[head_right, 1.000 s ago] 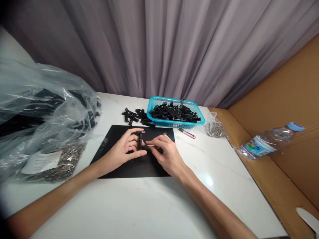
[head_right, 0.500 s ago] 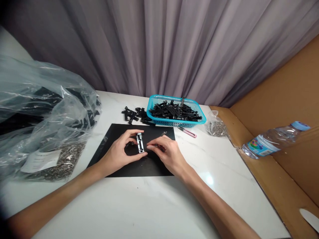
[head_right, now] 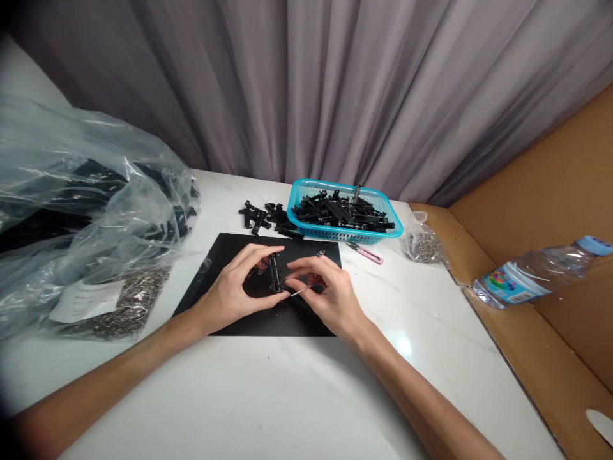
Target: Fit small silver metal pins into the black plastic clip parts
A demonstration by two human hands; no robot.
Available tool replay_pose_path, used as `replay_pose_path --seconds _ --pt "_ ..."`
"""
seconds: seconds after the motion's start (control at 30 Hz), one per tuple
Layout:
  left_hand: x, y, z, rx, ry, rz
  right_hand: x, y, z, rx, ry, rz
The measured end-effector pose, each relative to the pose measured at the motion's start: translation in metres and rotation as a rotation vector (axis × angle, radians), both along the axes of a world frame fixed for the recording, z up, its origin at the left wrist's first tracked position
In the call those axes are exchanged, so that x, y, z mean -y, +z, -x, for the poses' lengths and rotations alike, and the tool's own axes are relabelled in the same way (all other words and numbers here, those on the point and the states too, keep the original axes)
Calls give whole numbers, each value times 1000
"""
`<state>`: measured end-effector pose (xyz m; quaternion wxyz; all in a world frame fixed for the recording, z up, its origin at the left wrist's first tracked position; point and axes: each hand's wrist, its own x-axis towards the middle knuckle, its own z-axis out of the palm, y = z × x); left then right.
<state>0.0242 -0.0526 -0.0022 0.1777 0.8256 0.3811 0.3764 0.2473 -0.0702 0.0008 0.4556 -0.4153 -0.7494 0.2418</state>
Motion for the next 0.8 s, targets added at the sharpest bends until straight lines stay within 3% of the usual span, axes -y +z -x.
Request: replay_pose_path --seconds 0.13,0.37,0.8 --pt "-1 2 2 -35 -5 -20 4 2 0 19 39 -17" --pt "-5 2 7 -16 -64 -65 9 0 3 138 121 -209" --pt "-2 6 4 1 -72 -137 8 -3 6 239 -26 -399"
